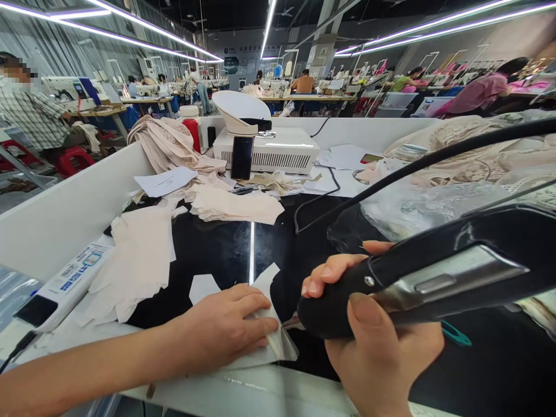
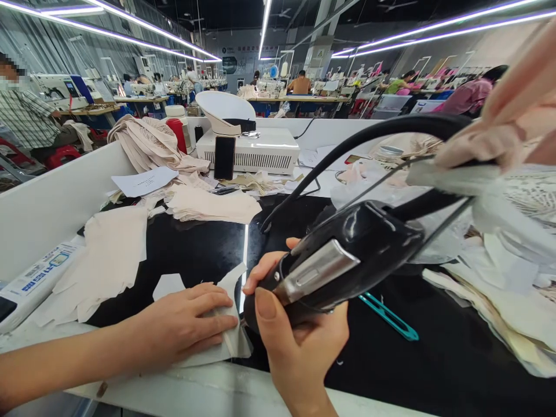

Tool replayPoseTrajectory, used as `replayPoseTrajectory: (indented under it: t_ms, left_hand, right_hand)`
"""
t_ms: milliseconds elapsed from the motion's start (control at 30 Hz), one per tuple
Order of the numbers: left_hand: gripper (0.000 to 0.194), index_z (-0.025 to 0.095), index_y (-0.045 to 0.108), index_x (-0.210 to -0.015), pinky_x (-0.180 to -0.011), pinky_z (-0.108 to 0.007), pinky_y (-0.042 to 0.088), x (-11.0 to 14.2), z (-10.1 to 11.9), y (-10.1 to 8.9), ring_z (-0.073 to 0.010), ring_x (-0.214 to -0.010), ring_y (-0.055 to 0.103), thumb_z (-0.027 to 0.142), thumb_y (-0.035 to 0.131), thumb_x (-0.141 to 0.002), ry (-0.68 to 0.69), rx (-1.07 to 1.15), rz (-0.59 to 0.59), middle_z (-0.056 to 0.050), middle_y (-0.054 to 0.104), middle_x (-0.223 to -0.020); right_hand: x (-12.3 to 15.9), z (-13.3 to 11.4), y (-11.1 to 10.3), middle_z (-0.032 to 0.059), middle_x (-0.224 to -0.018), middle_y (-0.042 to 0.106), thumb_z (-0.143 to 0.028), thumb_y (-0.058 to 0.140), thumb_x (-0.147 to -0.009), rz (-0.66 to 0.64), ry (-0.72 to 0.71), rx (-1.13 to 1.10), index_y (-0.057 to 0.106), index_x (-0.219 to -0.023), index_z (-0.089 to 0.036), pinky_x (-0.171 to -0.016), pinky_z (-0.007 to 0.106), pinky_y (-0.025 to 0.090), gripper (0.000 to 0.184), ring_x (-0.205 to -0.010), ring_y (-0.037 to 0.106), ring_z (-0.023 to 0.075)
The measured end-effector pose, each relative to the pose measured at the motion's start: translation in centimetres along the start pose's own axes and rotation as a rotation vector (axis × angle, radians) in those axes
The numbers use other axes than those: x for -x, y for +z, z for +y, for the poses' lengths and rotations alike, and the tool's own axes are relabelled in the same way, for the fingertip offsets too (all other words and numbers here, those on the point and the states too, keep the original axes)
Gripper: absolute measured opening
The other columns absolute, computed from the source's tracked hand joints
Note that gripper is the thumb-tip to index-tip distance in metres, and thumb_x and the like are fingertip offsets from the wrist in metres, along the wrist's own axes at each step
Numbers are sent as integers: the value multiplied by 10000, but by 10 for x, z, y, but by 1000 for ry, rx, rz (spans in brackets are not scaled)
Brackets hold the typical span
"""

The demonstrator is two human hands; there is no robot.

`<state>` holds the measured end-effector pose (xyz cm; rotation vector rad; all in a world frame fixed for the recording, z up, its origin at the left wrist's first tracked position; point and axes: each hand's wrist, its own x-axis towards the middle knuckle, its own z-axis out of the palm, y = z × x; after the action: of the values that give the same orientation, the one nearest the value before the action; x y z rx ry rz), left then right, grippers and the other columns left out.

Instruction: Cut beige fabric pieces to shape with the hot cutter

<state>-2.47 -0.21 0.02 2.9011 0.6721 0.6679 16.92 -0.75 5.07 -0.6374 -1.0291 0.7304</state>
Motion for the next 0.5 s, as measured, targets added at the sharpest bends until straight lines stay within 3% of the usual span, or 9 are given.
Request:
replayPoseTrajectory:
  t_ms: [200,500]
  left_hand:
    - [293,167,687,-1347,-1156,-481,558,4,-3,3,-299,-1252,687,302,509,-1159,-9,32,-52,-148,701,-1337]
    - [294,186,689,-1371,-1215,-503,516,7,-4,4,-293,-1315,675,309,534,-1153,-42,65,-90,-152,687,-1398]
  right_hand:
    - [-2,0,1,-30,-781,730,-403,920,-867,-1,-4,3,691,-1169,-274,-479,285,534,400,-569,657,171]
    - [-2,-1,0,-32,-759,709,-417,920,-859,15,-14,29,696,-1145,-273,-519,303,556,390,-566,661,178]
